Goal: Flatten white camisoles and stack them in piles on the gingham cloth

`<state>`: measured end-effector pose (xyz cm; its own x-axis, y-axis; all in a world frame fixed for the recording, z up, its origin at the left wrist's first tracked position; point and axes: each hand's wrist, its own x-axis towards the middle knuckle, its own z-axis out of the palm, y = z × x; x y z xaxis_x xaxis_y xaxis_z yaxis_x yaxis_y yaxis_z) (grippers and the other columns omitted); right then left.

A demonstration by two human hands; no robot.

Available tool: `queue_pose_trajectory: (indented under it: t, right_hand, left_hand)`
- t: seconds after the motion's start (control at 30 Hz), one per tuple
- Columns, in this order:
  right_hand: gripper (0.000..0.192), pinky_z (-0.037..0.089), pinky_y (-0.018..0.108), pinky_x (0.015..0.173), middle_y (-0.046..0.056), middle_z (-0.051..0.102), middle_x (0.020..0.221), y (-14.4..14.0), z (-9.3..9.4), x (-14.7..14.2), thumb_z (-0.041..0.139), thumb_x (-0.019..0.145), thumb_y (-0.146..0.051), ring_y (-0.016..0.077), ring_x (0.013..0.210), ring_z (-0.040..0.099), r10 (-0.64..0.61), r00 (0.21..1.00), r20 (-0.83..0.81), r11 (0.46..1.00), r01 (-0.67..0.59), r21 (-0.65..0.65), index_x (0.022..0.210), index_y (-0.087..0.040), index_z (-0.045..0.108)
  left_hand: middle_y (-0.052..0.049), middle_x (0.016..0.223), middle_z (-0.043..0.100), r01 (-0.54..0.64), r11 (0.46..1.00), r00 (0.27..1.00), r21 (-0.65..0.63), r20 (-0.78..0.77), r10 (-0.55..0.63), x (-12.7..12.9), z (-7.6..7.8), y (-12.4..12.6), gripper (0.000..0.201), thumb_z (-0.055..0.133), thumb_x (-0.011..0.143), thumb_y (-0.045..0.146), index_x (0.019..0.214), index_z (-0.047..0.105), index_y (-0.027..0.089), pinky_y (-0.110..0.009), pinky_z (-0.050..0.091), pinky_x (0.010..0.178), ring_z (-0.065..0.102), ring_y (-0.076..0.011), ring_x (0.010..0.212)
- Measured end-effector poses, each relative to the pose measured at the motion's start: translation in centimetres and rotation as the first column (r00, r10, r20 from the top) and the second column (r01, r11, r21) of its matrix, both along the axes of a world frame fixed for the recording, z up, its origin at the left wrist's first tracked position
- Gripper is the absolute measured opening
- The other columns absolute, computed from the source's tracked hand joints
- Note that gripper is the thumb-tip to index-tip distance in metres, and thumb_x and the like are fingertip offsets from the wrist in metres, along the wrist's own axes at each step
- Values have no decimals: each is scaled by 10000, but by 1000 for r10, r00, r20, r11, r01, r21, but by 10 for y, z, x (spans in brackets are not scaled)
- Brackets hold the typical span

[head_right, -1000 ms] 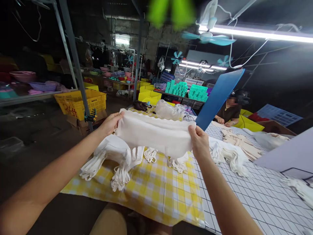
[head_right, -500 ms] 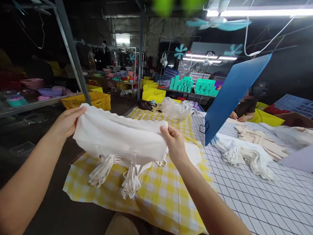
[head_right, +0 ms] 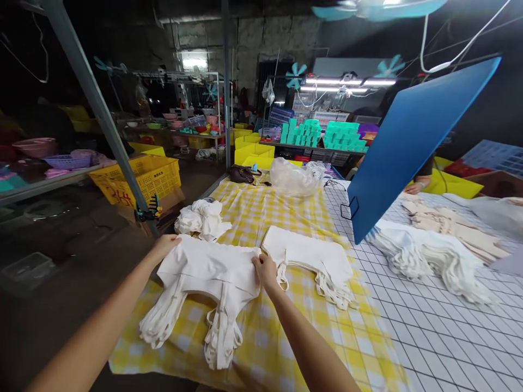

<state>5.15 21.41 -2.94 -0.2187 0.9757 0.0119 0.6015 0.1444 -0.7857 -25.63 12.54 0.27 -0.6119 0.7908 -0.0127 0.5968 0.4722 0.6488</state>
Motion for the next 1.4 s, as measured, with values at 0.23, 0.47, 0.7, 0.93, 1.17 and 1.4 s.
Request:
queue_pose_trajectory:
  t: [0.23,0.47,0.7,0.93,1.17,1.4]
  right_hand:
    - [231,297,230,577,28,623,661,9,1,-4,436,799,-307,157,656,525,-43,980,195,999,41,17,658,-196,583]
    - [252,312,254,599,76,660,821,9,1,-9,403,851,-341,201,763,584,-98,931,352,995,98,15,859,-208,617]
    - [267,336,267,617,77,661,832,9,-3,-7,386,881,-376,210,787,606,-102,893,439,995,102,23,996,-214,565]
    - [287,359,303,652,95,643,882,10,-8,-5,368,889,-362,229,805,592,-86,904,419,993,44,108,1067,-189,510]
    - [334,361,388,851,114,553,1154,-3,-5,-6,377,881,-274,248,1046,486,82,922,378,852,-262,453,1179,-196,503]
    - [370,321,418,975,72,470,1325,-9,-28,-9,357,898,-300,250,1265,341,256,880,399,833,-411,371,1218,-203,515]
  left_hand:
    - [-107,877,680,-58,985,983,-163,-182,28,3,3,5,297,421,792,344,812,664,173,-258,380,608,605,-252,866]
    - [-133,968,664,-72,958,892,-279,-447,-63,27,-7,10,361,328,874,370,1013,619,207,-314,431,656,617,-274,895]
    - [-131,866,669,-105,936,826,-337,-554,-107,30,-11,11,372,280,907,368,1082,557,192,-319,446,630,633,-280,842]
    - [-167,966,631,-133,947,786,-292,-613,-78,27,-7,8,402,287,903,379,1099,546,142,-349,439,730,608,-278,880]
    - [-101,1325,468,232,960,813,-159,-509,-281,40,-18,-7,449,368,869,370,1268,470,193,-394,298,1016,374,-249,1248]
    - [-42,1468,227,403,855,879,-326,-123,-461,45,-32,-17,499,248,891,432,1309,432,230,-455,78,1098,131,-211,1368]
